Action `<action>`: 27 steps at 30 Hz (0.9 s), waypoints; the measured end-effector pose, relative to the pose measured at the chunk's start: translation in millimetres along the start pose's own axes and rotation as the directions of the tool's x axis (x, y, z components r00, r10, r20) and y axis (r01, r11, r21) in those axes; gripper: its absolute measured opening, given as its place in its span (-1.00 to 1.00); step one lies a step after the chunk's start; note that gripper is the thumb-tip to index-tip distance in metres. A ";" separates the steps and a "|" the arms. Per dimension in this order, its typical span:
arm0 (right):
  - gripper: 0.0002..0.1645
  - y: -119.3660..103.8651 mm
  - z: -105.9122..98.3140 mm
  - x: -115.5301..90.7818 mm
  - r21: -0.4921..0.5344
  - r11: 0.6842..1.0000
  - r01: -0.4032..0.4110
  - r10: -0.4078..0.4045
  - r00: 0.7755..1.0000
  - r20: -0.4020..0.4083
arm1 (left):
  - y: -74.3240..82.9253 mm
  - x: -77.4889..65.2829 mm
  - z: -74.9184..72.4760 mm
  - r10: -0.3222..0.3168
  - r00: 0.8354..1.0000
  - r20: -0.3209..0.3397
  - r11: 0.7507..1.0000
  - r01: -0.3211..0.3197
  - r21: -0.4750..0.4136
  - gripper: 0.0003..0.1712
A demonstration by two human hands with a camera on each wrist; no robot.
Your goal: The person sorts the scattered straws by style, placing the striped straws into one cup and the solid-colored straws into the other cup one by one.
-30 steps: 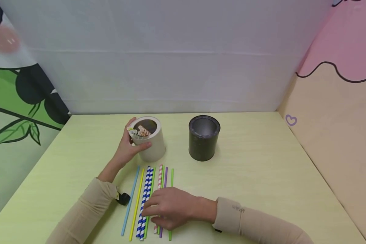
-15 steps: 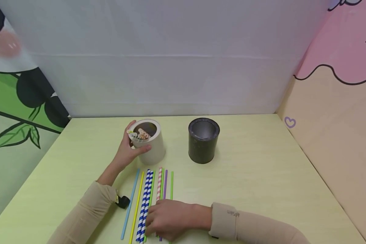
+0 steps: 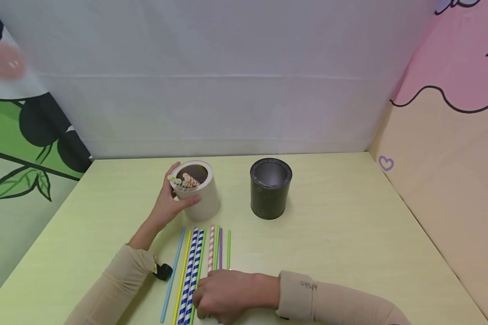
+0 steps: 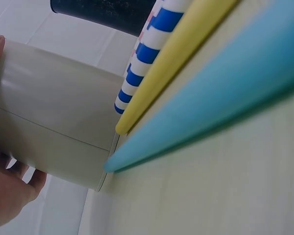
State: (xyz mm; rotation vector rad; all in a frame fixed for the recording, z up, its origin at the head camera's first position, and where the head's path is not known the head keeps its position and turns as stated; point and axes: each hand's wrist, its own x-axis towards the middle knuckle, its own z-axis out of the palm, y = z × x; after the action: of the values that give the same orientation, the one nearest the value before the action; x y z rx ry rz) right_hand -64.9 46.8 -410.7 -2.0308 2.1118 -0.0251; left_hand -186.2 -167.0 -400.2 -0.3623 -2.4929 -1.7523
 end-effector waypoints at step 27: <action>-0.70 -6.5 -16.8 -2.3 -0.128 0.992 0.015 -0.025 0.997 -0.079 | 1.9 -2.5 -1.5 0.013 1.000 0.003 1.000 -0.013 -0.008 0.23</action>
State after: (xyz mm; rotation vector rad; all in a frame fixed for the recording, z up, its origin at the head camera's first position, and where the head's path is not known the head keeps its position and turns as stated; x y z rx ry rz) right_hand -61.2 46.6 -393.0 -2.1571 2.1931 0.0262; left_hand -183.5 -168.2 -398.4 -0.3819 -2.4809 -1.7583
